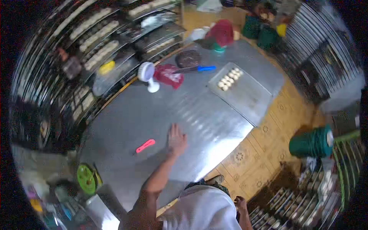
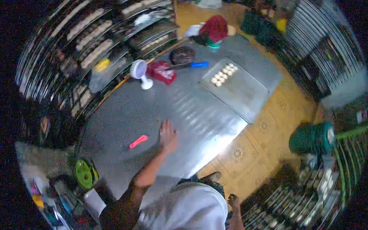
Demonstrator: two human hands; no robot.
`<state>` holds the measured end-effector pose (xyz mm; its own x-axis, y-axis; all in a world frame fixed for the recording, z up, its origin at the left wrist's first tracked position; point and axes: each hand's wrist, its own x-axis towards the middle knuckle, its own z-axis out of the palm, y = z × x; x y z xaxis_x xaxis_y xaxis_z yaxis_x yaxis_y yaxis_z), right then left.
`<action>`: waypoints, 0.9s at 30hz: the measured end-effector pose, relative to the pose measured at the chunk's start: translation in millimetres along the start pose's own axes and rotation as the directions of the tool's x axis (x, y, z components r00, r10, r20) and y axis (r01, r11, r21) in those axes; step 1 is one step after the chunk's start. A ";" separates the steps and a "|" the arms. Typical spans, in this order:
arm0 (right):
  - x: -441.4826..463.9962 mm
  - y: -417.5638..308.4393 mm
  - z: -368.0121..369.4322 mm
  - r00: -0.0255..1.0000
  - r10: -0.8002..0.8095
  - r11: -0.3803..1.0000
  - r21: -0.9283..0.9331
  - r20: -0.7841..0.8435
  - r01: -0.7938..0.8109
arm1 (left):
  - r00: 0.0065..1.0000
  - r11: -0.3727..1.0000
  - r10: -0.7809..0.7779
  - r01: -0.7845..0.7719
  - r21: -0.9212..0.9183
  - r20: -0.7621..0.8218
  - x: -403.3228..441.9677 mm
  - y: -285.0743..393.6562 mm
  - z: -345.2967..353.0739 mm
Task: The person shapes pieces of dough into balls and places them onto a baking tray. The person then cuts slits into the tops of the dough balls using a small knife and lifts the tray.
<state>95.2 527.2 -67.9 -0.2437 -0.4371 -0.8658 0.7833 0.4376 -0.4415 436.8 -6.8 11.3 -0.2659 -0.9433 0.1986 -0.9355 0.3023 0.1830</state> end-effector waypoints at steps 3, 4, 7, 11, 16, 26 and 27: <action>28.1 -9.6 -12.2 0.985 -0.147 0.940 -0.297 0.092 0.168 | 0.985 0.955 0.093 -0.129 0.267 0.142 -33.7 6.9 -7.8; 5.7 -35.7 26.1 0.979 -0.205 0.793 -0.586 0.000 0.166 | 0.974 1.000 0.010 -0.009 -0.004 0.226 -38.0 1.3 -10.6; 30.3 -65.0 21.7 0.993 -0.105 0.848 -0.526 -0.049 0.064 | 0.975 0.972 -0.085 0.127 -0.198 0.206 -49.8 -10.2 -18.9; 46.8 -105.5 11.2 0.990 -0.140 0.807 -0.577 0.021 0.126 | 0.860 0.710 -0.435 0.510 -0.486 0.267 -56.1 17.9 -41.4; 66.8 -131.7 -16.5 0.989 -0.145 0.826 -0.548 0.014 0.129 | 0.893 0.696 -0.297 0.444 -0.563 0.337 -88.5 109.2 -44.7; 121.3 -160.6 -93.9 0.899 0.242 0.970 -0.100 0.365 -0.221 | 0.845 0.248 -0.031 0.524 -0.815 0.534 -120.2 232.4 -15.5; 130.5 -162.9 -93.4 0.944 0.189 0.961 -0.248 0.272 -0.121 | 0.842 0.229 -0.024 0.529 -0.817 0.539 -118.2 227.3 -6.7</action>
<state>-117.6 472.2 -131.0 0.0731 -0.5433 -0.8364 0.6408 0.6682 -0.3781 257.1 174.4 35.9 -0.3269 -0.8755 -0.3559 -0.1646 -0.3181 0.9337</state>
